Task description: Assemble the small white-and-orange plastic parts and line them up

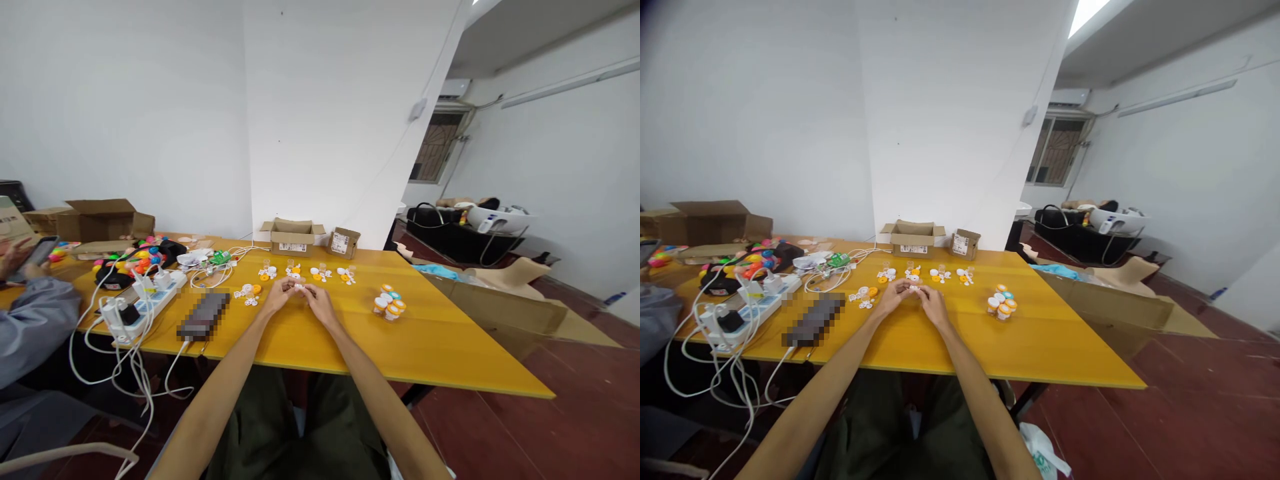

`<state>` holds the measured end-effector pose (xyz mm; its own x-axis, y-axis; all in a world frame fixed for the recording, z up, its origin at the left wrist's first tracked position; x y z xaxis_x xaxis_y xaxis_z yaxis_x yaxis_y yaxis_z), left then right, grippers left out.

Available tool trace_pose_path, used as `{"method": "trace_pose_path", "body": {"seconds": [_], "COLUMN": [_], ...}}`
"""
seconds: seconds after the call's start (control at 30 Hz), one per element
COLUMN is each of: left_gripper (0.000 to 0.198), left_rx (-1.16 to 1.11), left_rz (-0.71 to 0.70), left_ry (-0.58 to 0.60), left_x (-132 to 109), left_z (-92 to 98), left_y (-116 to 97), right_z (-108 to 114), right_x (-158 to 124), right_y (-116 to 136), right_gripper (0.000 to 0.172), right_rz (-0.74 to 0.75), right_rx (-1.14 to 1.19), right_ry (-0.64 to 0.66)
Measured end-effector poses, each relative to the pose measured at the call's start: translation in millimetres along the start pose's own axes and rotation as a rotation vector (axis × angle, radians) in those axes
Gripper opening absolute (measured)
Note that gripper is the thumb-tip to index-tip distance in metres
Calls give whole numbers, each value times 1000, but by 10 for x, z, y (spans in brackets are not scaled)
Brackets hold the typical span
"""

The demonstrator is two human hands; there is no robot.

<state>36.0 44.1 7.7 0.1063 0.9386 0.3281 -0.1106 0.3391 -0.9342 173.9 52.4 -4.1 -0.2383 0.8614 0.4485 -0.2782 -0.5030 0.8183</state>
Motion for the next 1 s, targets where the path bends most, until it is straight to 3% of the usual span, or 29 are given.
{"method": "trace_pose_path", "body": {"seconds": [0.33, 1.0], "left_gripper": [32, 37], "left_rx": [-37, -100], "left_rz": [-30, 40], "left_ry": [58, 111], "left_x": [-35, -33], "left_z": [-62, -107], "left_y": [-71, -32], "right_z": [6, 25], "right_x": [-17, -32], "right_y": [19, 95], "right_gripper": [38, 41], "right_rz": [-9, -15], "right_rx": [-20, -141], "right_ry": [15, 78]}}
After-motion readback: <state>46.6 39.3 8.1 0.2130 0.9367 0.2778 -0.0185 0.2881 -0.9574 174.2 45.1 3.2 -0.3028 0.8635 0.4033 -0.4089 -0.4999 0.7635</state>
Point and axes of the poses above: each hand's wrist, its own x-axis towards the middle knuckle, its own z-axis out of the back of the hand, y = z × x, the point moved 7 cm from there along x, towards the middle knuckle, and after that the axes turned 1 degree about z, right-handed, at the moved point
